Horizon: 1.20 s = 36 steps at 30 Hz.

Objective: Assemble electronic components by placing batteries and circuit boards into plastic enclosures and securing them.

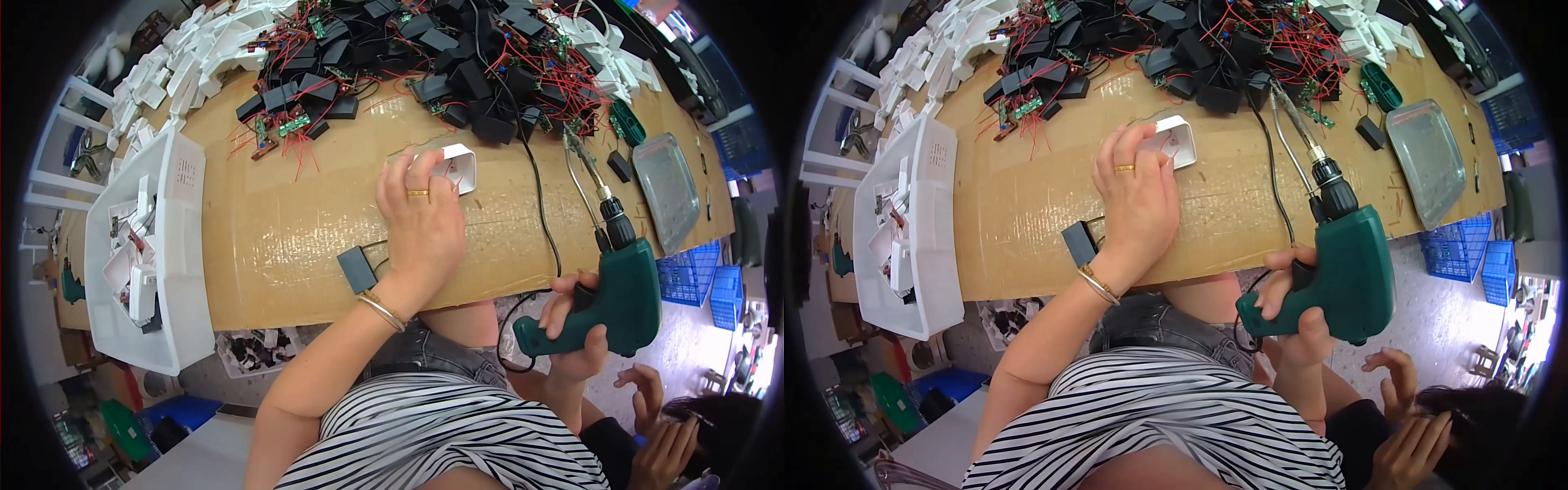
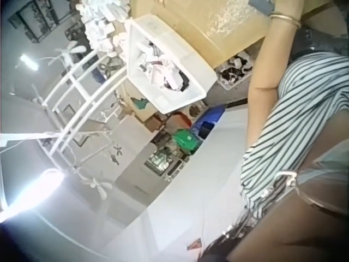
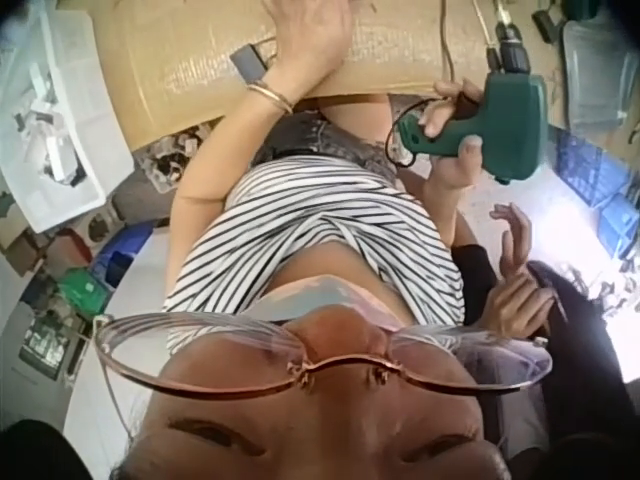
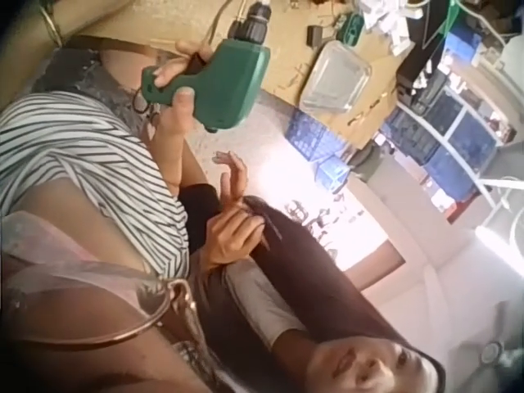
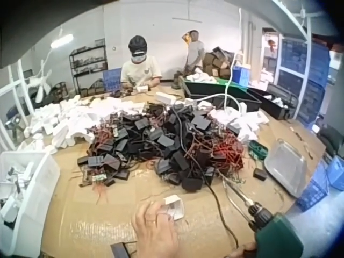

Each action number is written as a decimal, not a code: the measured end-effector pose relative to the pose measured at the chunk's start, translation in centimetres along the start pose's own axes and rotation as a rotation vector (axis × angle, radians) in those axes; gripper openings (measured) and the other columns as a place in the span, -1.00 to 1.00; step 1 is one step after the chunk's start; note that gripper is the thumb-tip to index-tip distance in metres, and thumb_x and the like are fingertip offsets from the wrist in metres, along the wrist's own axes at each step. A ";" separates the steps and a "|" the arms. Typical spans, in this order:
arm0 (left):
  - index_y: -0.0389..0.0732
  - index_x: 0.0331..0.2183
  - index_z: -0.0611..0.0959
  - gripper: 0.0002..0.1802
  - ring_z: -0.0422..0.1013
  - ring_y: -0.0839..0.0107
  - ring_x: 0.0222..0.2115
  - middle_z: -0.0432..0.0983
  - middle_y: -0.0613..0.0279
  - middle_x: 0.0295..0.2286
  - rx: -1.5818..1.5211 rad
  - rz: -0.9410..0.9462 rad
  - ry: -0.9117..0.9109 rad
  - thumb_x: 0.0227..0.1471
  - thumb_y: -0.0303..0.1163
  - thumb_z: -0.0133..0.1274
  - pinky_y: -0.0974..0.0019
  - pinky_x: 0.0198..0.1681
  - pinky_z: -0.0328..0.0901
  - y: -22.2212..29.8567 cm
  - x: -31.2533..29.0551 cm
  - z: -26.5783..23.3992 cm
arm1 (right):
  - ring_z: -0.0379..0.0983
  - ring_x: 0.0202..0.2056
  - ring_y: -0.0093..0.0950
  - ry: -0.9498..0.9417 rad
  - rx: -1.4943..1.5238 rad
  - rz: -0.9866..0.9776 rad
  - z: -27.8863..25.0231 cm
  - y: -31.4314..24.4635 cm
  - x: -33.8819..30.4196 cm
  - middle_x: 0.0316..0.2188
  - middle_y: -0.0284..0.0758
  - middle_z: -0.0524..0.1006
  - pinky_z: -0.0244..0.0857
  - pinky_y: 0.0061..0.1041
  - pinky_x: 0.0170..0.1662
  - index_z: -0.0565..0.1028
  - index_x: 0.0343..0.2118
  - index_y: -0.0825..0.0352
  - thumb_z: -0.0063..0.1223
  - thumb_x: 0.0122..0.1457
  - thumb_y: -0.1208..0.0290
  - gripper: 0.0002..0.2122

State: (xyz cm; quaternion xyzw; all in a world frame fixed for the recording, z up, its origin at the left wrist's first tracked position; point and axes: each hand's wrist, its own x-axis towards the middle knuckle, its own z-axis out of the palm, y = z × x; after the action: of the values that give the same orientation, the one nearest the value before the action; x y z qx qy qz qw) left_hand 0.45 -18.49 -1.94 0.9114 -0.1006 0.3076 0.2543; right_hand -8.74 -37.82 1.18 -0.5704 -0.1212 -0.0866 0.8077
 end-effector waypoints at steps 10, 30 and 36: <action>-0.32 -0.41 0.47 -0.85 0.18 0.05 -0.04 0.32 0.08 -0.08 0.148 0.047 0.017 -0.12 -0.51 0.06 -0.03 -0.01 0.08 -0.7 0.4 0.4 | 0.40 -0.51 -0.53 -0.025 -0.065 0.113 -0.1 1.6 -0.6 -0.16 -0.01 0.42 0.30 -0.52 -0.36 0.22 0.06 0.52 0.08 0.09 0.06 -0.35; -0.18 -0.58 0.53 -0.89 0.24 0.14 -0.13 0.40 0.25 -0.15 0.195 0.022 0.057 -0.25 -0.45 0.16 0.07 -0.09 0.12 -0.7 1.0 0.7 | 0.37 -0.27 -0.55 -0.070 -0.120 0.327 -0.7 3.0 -2.0 -0.23 -0.27 0.46 0.26 -0.51 -0.16 0.26 0.06 0.46 0.19 0.02 0.07 -0.34; -0.18 -0.58 0.53 -0.89 0.24 0.14 -0.13 0.40 0.26 -0.15 0.213 0.024 0.062 -0.26 -0.45 0.16 0.08 -0.10 0.11 -0.9 0.9 0.8 | 0.37 -0.31 -0.55 -0.116 -0.178 0.259 -0.6 3.3 -1.2 -0.23 -0.25 0.45 0.27 -0.55 -0.24 0.29 0.03 0.46 0.18 0.02 0.04 -0.35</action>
State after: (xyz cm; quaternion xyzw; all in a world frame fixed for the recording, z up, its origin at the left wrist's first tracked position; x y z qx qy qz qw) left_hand 1.88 -18.17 -2.28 0.9220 -0.0704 0.3477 0.1554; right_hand -8.87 -37.26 -2.31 -0.6545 -0.0848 0.0409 0.7502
